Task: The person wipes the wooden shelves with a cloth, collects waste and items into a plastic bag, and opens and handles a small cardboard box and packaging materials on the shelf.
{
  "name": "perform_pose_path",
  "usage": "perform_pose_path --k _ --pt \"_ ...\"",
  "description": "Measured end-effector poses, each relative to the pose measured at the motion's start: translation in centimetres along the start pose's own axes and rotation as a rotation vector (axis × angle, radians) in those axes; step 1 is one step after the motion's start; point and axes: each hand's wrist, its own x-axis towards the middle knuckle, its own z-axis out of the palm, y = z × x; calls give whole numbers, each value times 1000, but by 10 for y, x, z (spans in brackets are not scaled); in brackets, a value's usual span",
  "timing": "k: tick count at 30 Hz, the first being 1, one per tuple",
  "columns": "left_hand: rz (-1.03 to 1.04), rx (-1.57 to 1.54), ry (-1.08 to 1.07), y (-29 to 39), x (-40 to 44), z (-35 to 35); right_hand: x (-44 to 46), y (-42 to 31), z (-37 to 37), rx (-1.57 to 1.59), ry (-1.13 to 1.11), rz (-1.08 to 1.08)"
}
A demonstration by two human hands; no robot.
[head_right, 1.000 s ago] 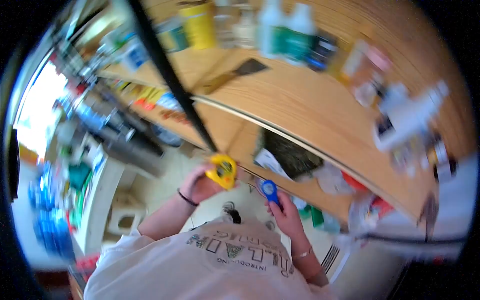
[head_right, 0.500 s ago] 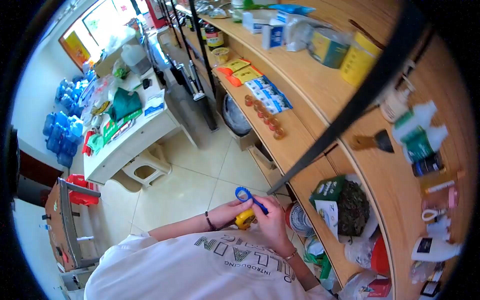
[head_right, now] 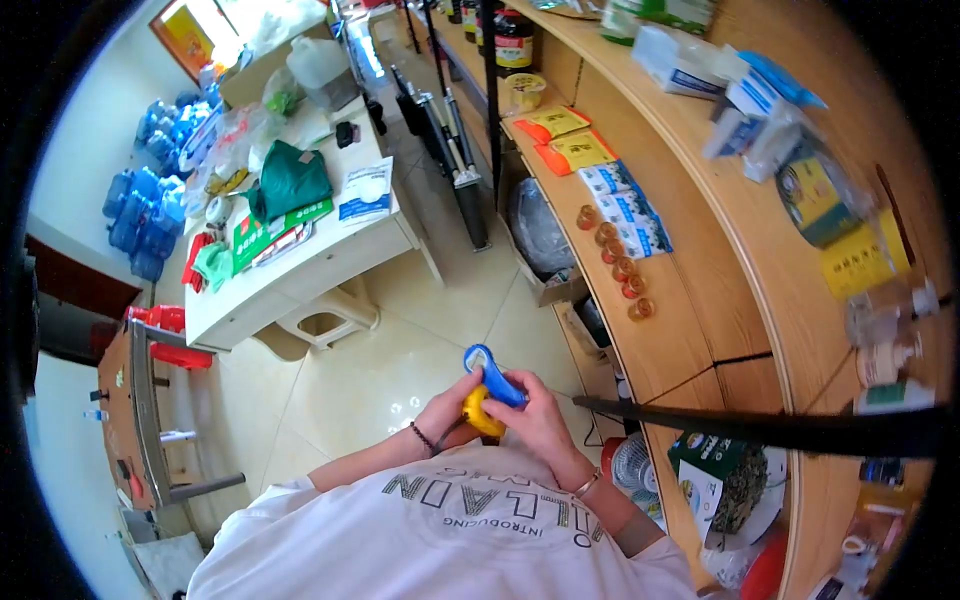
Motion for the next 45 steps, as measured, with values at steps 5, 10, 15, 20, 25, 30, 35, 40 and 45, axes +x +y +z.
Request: perform_pose_path --k 5,10,15,20,25,30,35,40,45 --pt "161 -253 -6 40 29 -13 62 -26 14 -73 -243 -15" --pt "246 -321 -72 97 50 -18 147 -10 14 -28 -348 -63" --pt "155 -233 -6 140 59 -17 201 -19 6 -142 -480 -131" --pt "369 -435 294 169 58 -78 237 -11 4 250 -698 206" --pt "398 -318 491 179 57 -236 262 -22 13 772 -724 480" --pt "472 -564 548 208 47 -354 264 -56 27 806 -521 546" --pt "682 -791 923 223 63 -432 264 -74 28 689 -247 684" --pt "956 -901 565 237 100 -475 257 -78 34 653 -100 719" --pt "1025 -1069 774 244 118 -462 258 -71 37 642 -42 751"
